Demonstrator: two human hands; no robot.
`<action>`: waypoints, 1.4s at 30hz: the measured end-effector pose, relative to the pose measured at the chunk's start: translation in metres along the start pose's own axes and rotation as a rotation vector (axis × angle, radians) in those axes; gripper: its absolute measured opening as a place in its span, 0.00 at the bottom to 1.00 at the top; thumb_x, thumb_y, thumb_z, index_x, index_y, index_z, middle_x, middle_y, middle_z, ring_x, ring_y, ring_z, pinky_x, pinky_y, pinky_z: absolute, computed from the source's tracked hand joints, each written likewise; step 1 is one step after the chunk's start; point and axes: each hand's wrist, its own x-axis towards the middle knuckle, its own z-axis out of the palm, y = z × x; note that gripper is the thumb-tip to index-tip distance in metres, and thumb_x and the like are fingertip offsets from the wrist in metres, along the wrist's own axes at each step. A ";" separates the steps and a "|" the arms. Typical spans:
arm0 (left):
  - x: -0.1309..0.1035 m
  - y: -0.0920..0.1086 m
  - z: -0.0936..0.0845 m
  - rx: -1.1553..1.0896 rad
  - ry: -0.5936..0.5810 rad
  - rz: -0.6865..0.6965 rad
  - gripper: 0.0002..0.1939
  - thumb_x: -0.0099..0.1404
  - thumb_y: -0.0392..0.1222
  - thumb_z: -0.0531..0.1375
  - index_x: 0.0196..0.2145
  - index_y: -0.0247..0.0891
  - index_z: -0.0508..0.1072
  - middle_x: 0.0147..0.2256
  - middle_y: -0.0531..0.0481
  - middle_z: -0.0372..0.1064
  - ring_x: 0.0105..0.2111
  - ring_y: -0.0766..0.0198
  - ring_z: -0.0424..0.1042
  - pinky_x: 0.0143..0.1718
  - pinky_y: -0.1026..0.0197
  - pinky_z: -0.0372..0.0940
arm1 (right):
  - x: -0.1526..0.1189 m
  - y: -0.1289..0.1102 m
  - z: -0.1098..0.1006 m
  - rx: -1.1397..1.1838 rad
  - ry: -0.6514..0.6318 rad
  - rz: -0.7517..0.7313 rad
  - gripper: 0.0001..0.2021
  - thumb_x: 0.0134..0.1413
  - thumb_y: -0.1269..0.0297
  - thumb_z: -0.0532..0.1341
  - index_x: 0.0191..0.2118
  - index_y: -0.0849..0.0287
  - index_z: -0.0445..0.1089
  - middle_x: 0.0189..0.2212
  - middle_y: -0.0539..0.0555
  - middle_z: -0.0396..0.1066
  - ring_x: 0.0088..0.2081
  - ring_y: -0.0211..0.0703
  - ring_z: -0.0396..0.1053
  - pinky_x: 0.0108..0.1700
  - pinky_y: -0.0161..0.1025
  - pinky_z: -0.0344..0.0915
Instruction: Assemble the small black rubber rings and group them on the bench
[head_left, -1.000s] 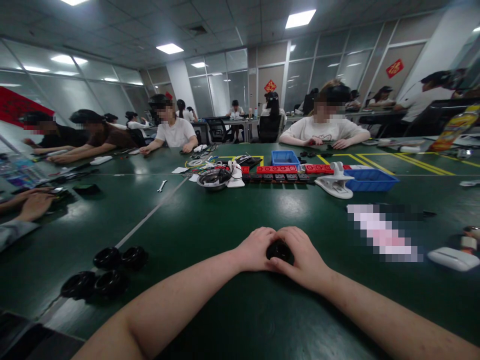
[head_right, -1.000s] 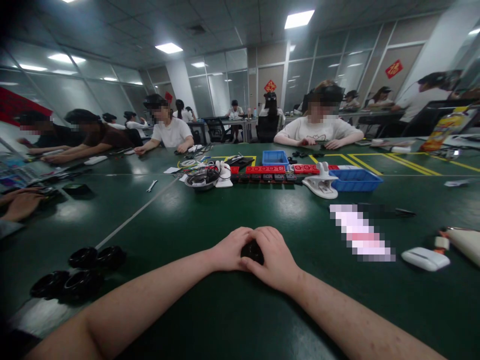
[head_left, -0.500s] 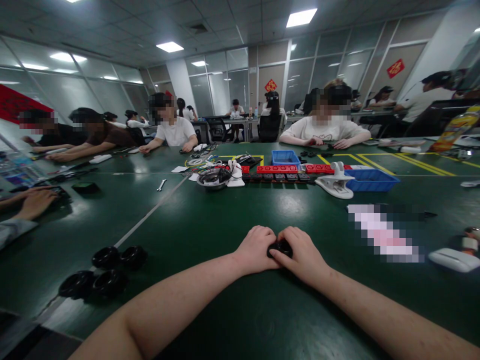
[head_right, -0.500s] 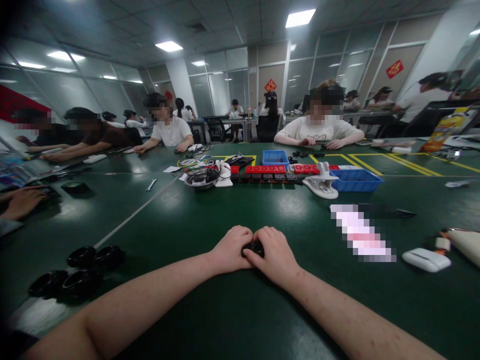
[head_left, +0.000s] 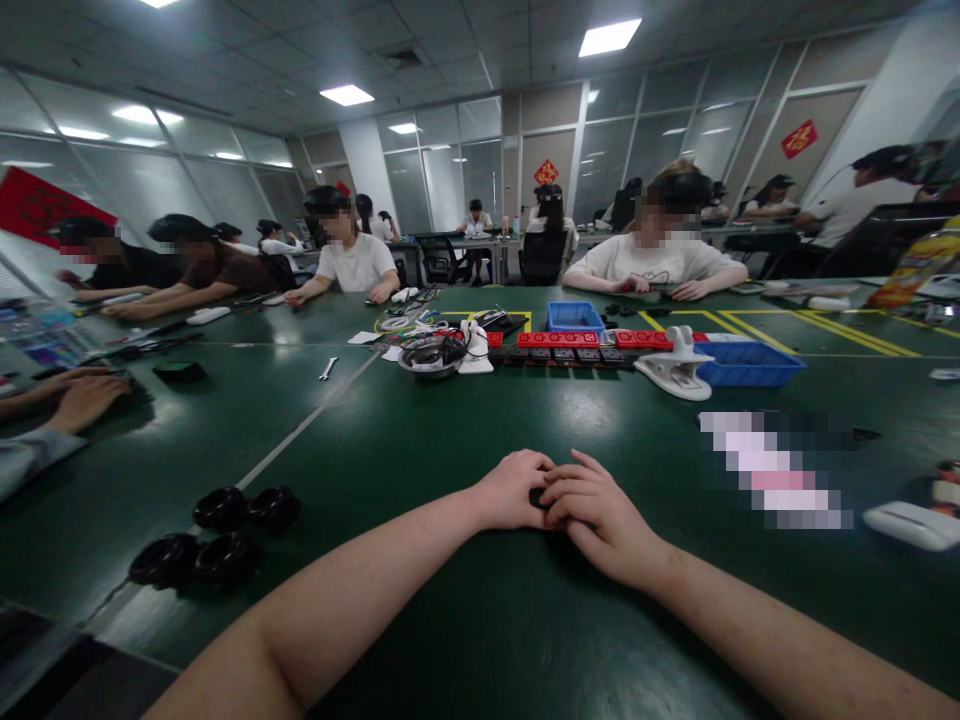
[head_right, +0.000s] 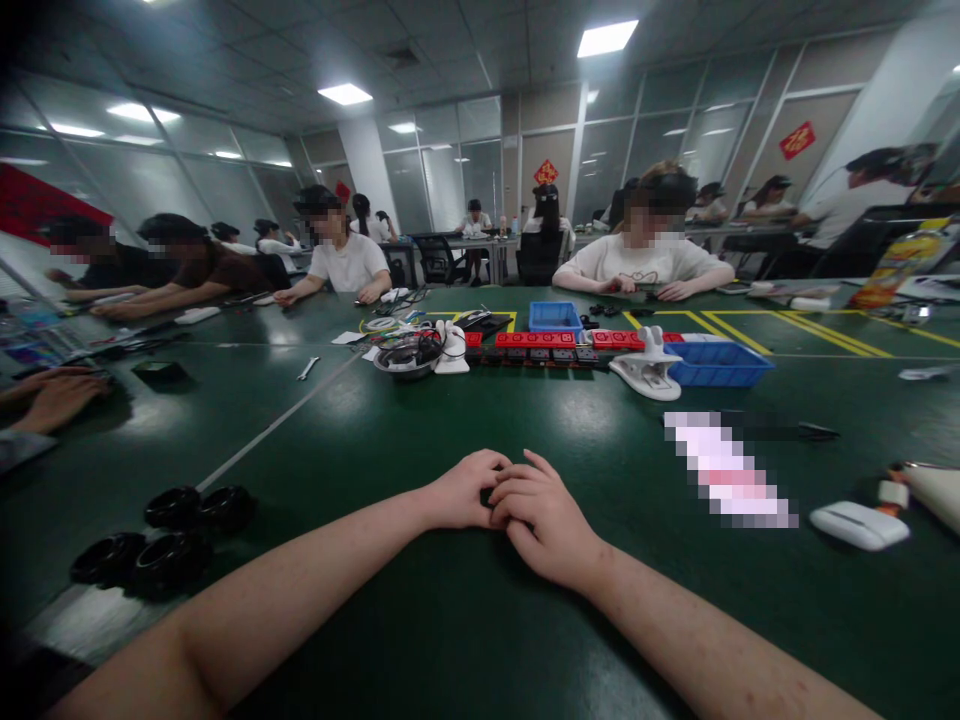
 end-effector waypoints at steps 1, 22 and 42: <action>0.000 0.001 0.000 0.008 -0.004 0.001 0.14 0.50 0.48 0.62 0.34 0.40 0.71 0.41 0.50 0.63 0.44 0.58 0.61 0.47 0.57 0.56 | 0.000 -0.001 0.000 0.000 -0.004 0.001 0.13 0.41 0.78 0.51 0.30 0.53 0.67 0.32 0.47 0.71 0.45 0.43 0.63 0.56 0.55 0.43; -0.001 0.020 0.007 0.146 0.156 -0.163 0.16 0.49 0.50 0.61 0.31 0.37 0.68 0.35 0.49 0.64 0.38 0.58 0.63 0.46 0.54 0.56 | 0.003 0.007 0.013 -0.158 0.049 0.451 0.08 0.50 0.61 0.56 0.33 0.60 0.60 0.30 0.54 0.62 0.34 0.45 0.60 0.37 0.44 0.60; -0.002 -0.005 0.003 0.055 -0.032 0.043 0.19 0.50 0.47 0.64 0.40 0.41 0.70 0.46 0.48 0.60 0.48 0.55 0.58 0.50 0.54 0.54 | 0.001 -0.006 0.002 0.036 0.021 -0.024 0.12 0.42 0.77 0.50 0.26 0.55 0.66 0.27 0.47 0.69 0.39 0.41 0.65 0.55 0.52 0.46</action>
